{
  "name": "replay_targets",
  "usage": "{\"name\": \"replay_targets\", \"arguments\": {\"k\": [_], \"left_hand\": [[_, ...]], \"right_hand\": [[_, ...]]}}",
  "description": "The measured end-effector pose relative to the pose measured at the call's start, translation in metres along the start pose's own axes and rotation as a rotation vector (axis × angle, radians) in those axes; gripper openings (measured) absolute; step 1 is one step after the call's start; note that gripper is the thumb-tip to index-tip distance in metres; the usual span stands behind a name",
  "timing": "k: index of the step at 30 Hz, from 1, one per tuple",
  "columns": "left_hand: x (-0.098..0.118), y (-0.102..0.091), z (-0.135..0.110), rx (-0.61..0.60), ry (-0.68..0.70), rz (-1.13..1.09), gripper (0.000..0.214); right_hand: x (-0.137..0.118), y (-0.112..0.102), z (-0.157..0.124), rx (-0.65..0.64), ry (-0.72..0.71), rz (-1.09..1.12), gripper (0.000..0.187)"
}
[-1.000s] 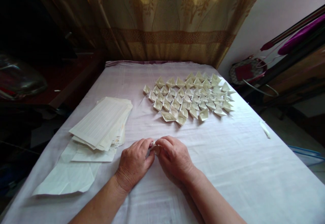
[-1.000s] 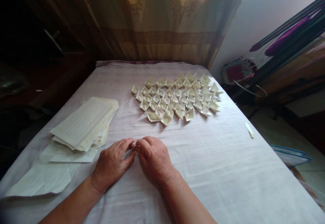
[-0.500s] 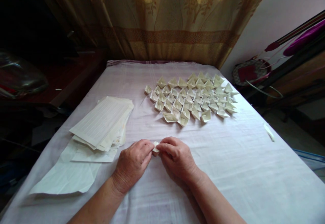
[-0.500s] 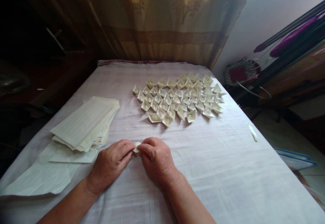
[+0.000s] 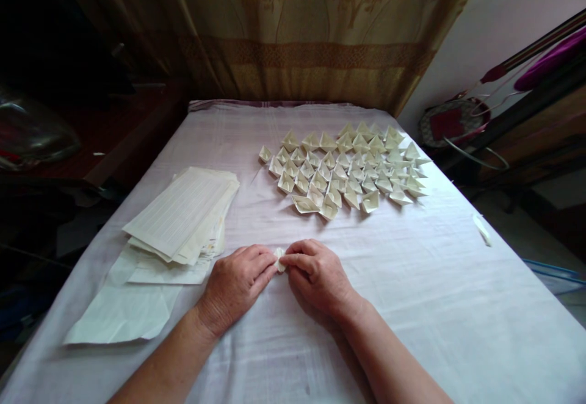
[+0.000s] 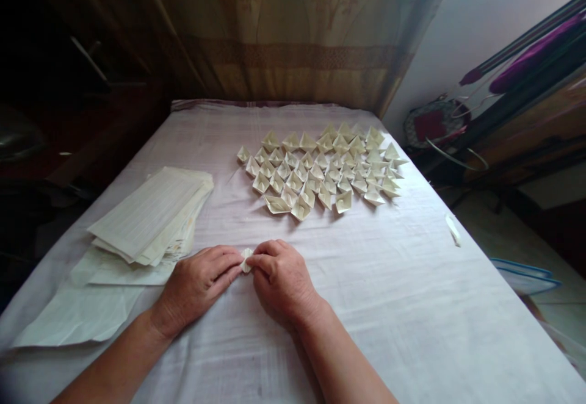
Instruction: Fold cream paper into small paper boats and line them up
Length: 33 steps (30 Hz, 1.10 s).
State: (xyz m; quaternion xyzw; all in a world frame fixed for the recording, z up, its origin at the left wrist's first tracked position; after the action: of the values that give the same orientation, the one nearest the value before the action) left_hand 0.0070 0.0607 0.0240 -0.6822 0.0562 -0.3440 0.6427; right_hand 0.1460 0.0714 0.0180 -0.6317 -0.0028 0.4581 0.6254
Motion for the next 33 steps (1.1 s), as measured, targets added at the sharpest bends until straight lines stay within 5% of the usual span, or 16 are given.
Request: {"name": "replay_targets", "arguments": {"k": [8,22,33], "left_hand": [[-0.001,0.007,0.001,-0.001,-0.085,0.036,0.011],[0.003,0.011,0.003,-0.037,-0.126,0.112,0.022],[-0.002,0.007,0.003,-0.045,-0.181,-0.002,0.020]], "right_hand": [[-0.002,-0.001,0.001,0.034,0.046,0.008,0.012],[-0.003,0.007,-0.001,0.001,0.148,-0.117,0.018],[0.009,0.008,-0.005,0.056,0.161,0.032,0.018]]}}
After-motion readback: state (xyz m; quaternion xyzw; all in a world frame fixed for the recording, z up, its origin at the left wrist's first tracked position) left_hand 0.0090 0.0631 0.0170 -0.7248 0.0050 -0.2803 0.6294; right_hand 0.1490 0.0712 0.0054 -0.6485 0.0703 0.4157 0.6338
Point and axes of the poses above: each hand's wrist, its own z-axis towards the middle knuckle, its own y-axis out of the palm, x = y × z, the point moved 7 cm from there along z, towards the middle knuckle, and after that the axes turned 13 degrees about -x, right-handed, at the moved point
